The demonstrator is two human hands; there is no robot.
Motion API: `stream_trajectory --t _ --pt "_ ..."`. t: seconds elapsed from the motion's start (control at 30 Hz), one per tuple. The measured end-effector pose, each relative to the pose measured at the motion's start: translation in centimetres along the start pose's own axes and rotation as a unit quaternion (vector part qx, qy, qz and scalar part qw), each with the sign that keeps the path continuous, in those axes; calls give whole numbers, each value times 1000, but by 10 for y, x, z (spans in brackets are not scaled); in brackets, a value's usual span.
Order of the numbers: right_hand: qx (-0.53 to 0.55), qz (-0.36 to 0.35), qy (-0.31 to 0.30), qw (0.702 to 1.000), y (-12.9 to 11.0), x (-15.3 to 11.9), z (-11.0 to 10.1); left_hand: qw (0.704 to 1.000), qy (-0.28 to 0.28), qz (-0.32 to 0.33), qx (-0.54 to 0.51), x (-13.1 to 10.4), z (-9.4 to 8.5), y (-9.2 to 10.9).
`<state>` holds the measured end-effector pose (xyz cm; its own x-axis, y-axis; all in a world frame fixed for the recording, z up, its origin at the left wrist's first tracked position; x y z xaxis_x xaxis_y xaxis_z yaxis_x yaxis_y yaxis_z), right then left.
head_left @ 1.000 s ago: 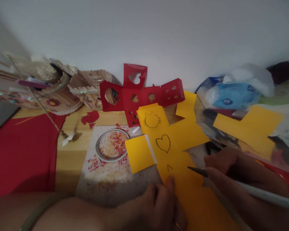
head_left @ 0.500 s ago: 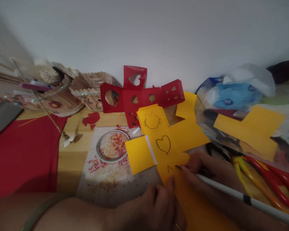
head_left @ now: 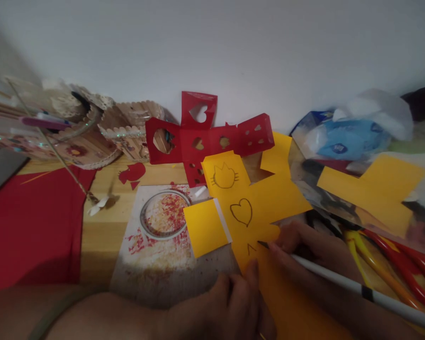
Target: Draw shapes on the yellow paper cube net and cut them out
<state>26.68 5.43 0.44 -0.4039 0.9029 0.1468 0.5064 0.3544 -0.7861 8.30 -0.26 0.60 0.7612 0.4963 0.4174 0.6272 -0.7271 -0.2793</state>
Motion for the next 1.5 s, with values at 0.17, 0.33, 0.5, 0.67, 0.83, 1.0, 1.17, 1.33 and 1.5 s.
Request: stream_trajectory --t 0.17,0.33,0.5,0.67,0.83,1.0,1.17,1.33,1.5 --pt "-21 7 3 1000 -4 0 1 1000 -18 11 21 3 -4 -2" --pt "-30 20 15 999 -7 0 2 1000 -6 -2 25 3 -5 -3" --pt "-28 -16 8 999 -8 2 2 1000 -19 16 1 1 -1 -2" --pt "-37 -10 -12 999 -5 2 0 1000 -13 1 6 2 -3 -2" --pt "-45 -39 -35 998 -3 2 -1 999 -29 9 16 2 -5 -3" --pt "7 -60 -45 997 -4 1 0 1000 -7 12 8 0 -2 -3" --pt "18 -21 4 1000 -6 1 -2 1000 -21 9 19 3 -6 -4" --pt "-8 -17 17 1000 -6 3 -3 999 -26 15 17 3 -7 -5" --pt "-2 0 7 1000 -8 3 -2 1000 -25 12 14 2 -6 -4"
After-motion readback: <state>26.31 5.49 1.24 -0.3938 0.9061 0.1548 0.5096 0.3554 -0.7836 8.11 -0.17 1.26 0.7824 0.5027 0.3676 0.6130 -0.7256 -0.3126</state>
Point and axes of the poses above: each hand's wrist, its own x-axis towards the middle knuckle, its own z-axis out of the palm, y = z × x, the point moved 1 cm from there along x, towards the middle knuckle, and after that the axes turned 10 degrees about -z, right-handed, at the moved point
